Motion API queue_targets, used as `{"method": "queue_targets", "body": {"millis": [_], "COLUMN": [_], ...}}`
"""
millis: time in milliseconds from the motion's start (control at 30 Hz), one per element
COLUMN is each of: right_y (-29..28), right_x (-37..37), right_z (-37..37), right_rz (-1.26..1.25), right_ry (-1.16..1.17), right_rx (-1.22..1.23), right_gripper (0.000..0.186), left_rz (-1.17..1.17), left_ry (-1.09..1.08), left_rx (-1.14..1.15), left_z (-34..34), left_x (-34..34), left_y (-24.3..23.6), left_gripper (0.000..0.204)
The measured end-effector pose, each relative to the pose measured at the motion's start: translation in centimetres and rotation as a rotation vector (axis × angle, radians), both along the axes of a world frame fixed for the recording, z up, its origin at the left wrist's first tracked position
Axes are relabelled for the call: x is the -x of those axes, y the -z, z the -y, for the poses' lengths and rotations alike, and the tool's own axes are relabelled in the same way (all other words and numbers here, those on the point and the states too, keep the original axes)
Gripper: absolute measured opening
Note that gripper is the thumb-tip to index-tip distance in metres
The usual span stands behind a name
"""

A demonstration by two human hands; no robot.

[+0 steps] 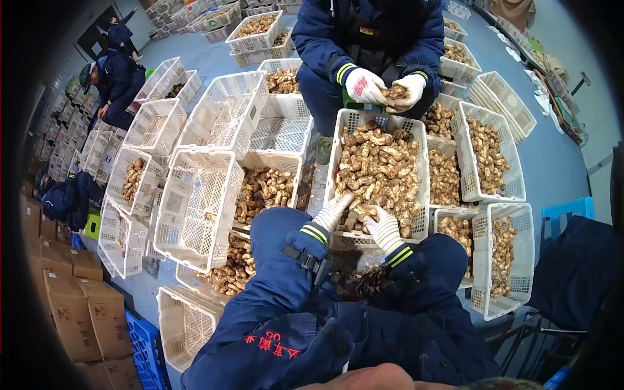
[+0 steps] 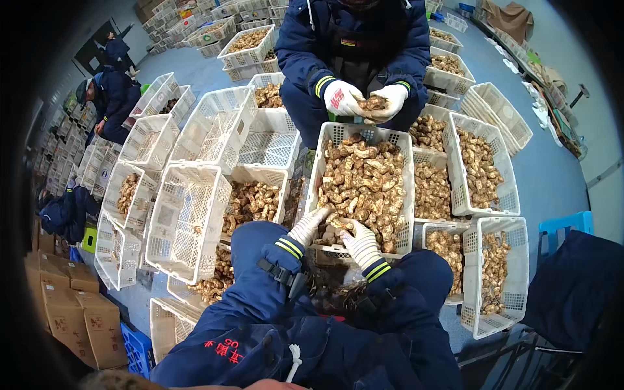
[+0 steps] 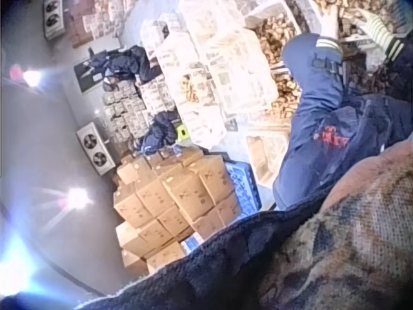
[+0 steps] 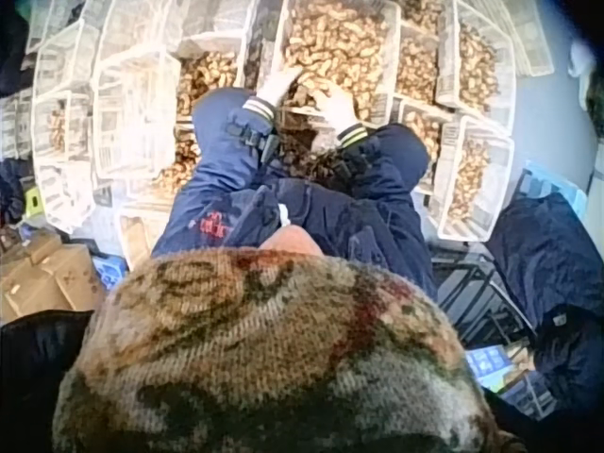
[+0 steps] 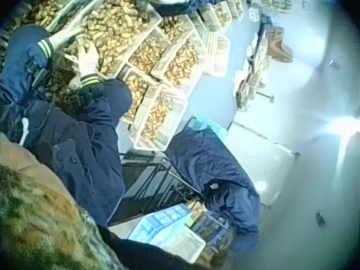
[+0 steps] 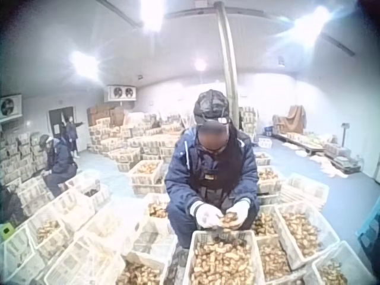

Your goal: Sorting ginger roots from one crate to another for inspection and packing.

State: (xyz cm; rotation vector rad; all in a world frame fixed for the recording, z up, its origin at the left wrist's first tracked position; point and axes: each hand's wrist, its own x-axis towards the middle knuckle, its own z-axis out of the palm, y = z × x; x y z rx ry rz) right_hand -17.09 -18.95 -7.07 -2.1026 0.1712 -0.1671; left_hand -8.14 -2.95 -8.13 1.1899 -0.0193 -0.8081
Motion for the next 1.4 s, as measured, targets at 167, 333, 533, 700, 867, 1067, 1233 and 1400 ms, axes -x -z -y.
{"method": "queue_targets", "body": {"millis": [167,333,533,700,867,1067,1233,1400], "right_y": [-0.1,1.5,2.3,2.3,0.3,0.9,6.6,6.3], "right_x": [0.3,0.1,0.0,-0.1,0.1,-0.1,-1.0,-0.8], "right_z": [0.2,0.1,0.5,0.2,-0.3,-1.2,1.7,1.5], "right_rz": [-0.145,-0.177,-0.145,-0.125,-0.126,-0.131,-0.107,-0.117], "right_ry": [-0.009,-0.020,-0.068,-0.076,-0.063,-0.015,0.047,0.001], "right_rx": [-0.189,-0.286,-0.268,-0.148,-0.058,-0.277,-0.338,-0.226], "right_gripper": [0.026,0.029,0.033,0.024,0.031,0.024,0.032,0.033], "left_rz": [0.093,0.106,0.024,-0.011,0.014,-0.106,-0.226,-0.242], "left_ry": [0.052,0.070,0.033,0.030,0.064,-0.108,-0.085,-0.106], "left_rx": [-0.013,-0.034,-0.052,-0.095,-0.089,-0.130,-0.024,-0.031], "left_z": [0.1,-0.2,-0.1,-0.2,-0.5,-1.4,0.0,0.1], "left_x": [0.1,0.3,0.1,0.2,0.1,0.3,0.0,0.1], "left_y": [0.0,-0.2,0.6,0.6,0.3,1.3,-0.1,0.0], "left_gripper": [0.060,0.055,0.045,0.045,0.053,0.059,0.050,0.048]}}
